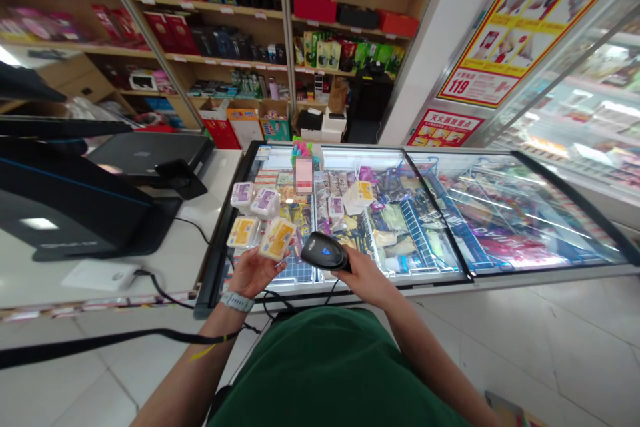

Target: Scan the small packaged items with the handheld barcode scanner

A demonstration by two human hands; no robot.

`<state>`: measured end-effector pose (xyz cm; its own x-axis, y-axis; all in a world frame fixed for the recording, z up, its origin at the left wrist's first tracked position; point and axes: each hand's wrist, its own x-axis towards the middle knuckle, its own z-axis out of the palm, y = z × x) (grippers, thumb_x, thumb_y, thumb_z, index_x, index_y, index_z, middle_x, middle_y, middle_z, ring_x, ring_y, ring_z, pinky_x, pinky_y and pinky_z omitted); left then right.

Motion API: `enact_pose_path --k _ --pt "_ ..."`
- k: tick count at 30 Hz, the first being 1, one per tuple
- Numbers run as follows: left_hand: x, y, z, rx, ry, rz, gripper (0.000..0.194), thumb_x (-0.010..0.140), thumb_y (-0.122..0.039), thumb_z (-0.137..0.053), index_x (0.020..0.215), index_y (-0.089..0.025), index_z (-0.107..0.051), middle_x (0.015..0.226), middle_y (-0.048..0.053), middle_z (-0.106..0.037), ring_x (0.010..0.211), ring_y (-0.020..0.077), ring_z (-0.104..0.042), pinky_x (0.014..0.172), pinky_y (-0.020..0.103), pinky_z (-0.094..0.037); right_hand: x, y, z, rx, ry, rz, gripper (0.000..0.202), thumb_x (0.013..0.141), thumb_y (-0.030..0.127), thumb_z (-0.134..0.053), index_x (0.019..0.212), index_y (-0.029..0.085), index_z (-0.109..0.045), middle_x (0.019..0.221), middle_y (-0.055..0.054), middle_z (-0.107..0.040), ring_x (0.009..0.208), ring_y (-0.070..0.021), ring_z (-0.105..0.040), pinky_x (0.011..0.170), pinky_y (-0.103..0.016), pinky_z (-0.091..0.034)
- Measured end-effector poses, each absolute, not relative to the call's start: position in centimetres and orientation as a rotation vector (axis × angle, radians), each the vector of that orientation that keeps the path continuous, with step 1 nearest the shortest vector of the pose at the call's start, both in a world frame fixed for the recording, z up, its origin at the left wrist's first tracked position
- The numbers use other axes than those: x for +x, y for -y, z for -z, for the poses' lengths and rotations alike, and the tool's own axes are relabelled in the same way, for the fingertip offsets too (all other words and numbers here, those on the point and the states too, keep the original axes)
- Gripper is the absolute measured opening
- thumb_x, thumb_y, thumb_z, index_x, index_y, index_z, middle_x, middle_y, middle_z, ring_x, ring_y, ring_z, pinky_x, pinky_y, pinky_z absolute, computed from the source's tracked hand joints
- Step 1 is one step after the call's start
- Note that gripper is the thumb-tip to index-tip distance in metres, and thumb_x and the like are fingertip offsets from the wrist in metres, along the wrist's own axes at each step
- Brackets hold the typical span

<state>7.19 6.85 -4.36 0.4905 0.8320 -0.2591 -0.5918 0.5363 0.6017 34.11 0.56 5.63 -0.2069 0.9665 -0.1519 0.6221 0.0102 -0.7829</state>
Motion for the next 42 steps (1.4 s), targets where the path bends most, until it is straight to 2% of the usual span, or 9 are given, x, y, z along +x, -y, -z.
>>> enact_pose_path --k 6,9,12,17,22,26,30,37,42 --pt "6.3 -7.2 4.2 0.784 -0.9 -0.948 0.064 0.078 -0.058 -0.052 0.131 -0.022 -0.049 0.124 0.013 -0.061 0.106 0.0266 -0.06 0.076 0.037 -0.051 34.4 -0.4 -5.2 -1.642 1.81 -1.033 0.024 0.08 0.021 -0.061 0.103 0.019 -0.056 0.1 -0.006 -0.065 0.094 -0.0234 -0.059 0.079 -0.03 -0.041" --pt "5.6 -8.2 4.7 0.968 -1.117 -0.952 0.063 0.076 -0.053 -0.06 0.13 -0.022 -0.051 0.116 0.01 -0.065 0.098 0.0223 -0.063 0.075 0.033 -0.051 34.5 -0.4 -5.0 -1.653 1.796 -0.998 0.023 0.081 0.021 -0.061 0.103 0.019 -0.055 0.1 -0.006 -0.065 0.093 -0.023 -0.06 0.078 -0.03 -0.041" --pt "5.8 -9.4 5.3 1.204 -1.342 -0.908 0.065 0.067 -0.045 -0.071 0.125 -0.021 -0.056 0.107 0.008 -0.068 0.097 0.0238 -0.062 0.08 0.037 -0.049 34.5 -0.3 -4.8 -1.652 1.788 -0.981 0.024 0.081 0.02 -0.06 0.105 0.018 -0.055 0.101 -0.007 -0.064 0.093 -0.0229 -0.06 0.079 -0.03 -0.041" --pt "7.8 -10.8 7.0 1.588 -1.628 -0.821 0.048 0.064 -0.031 -0.07 0.111 -0.022 -0.063 0.116 0.009 -0.063 0.114 0.0311 -0.053 0.102 0.045 -0.037 34.6 -0.1 -4.6 -1.648 1.811 -0.973 0.024 0.081 0.021 -0.061 0.105 0.018 -0.055 0.1 -0.008 -0.064 0.094 -0.0233 -0.059 0.079 -0.03 -0.041" --pt "9.2 -11.7 8.6 1.83 -1.753 -0.698 0.044 0.069 -0.022 -0.062 0.112 -0.017 -0.059 0.118 0.016 -0.058 0.118 0.0369 -0.049 0.105 0.053 -0.029 34.8 0.2 -4.9 -1.671 1.803 -0.963 0.024 0.081 0.018 -0.06 0.105 0.017 -0.056 0.1 -0.007 -0.064 0.094 -0.0231 -0.059 0.079 -0.03 -0.041" --pt "9.3 -11.7 8.8 1.948 -1.794 -0.647 0.042 0.076 -0.024 -0.057 0.116 -0.014 -0.055 0.127 0.019 -0.052 0.127 0.0386 -0.04 0.106 0.054 -0.026 35.0 0.4 -5.0 -1.691 1.766 -0.955 0.025 0.081 0.018 -0.06 0.106 0.018 -0.056 0.1 -0.007 -0.064 0.094 -0.0229 -0.059 0.079 -0.03 -0.041" --pt "10.1 -11.7 7.9 2.061 -1.75 -0.631 0.044 0.081 -0.033 -0.055 0.123 -0.02 -0.051 0.14 0.015 -0.043 0.136 0.0353 -0.029 0.11 0.051 -0.023 35.6 0.7 -4.8 -1.708 1.703 -0.952 0.023 0.08 0.018 -0.061 0.103 0.019 -0.057 0.098 -0.006 -0.064 0.092 -0.0222 -0.059 0.078 -0.03 -0.042" --pt "15.9 -16.8 8.0 2.104 -1.636 -0.405 0.055 0.081 -0.046 -0.057 0.125 -0.014 -0.052 0.122 0.016 -0.061 0.117 0.0304 -0.054 0.1 0.04 -0.038 37.5 1.6 -3.9 -1.795 1.457 -0.901 0.022 0.081 0.02 -0.06 0.103 0.019 -0.057 0.097 -0.006 -0.065 0.091 -0.0226 -0.06 0.078 -0.031 -0.044" --pt "22.2 -20.4 9.6 2.059 -1.642 -0.216 0.06 0.082 -0.051 -0.058 0.127 -0.014 -0.049 0.124 0.014 -0.058 0.11 0.0252 -0.057 0.094 0.044 -0.043 38.9 2.7 -3.2 -1.852 1.278 -0.822 0.021 0.081 0.02 -0.058 0.102 0.019 -0.056 0.095 -0.006 -0.065 0.091 -0.0221 -0.061 0.078 -0.031 -0.045"
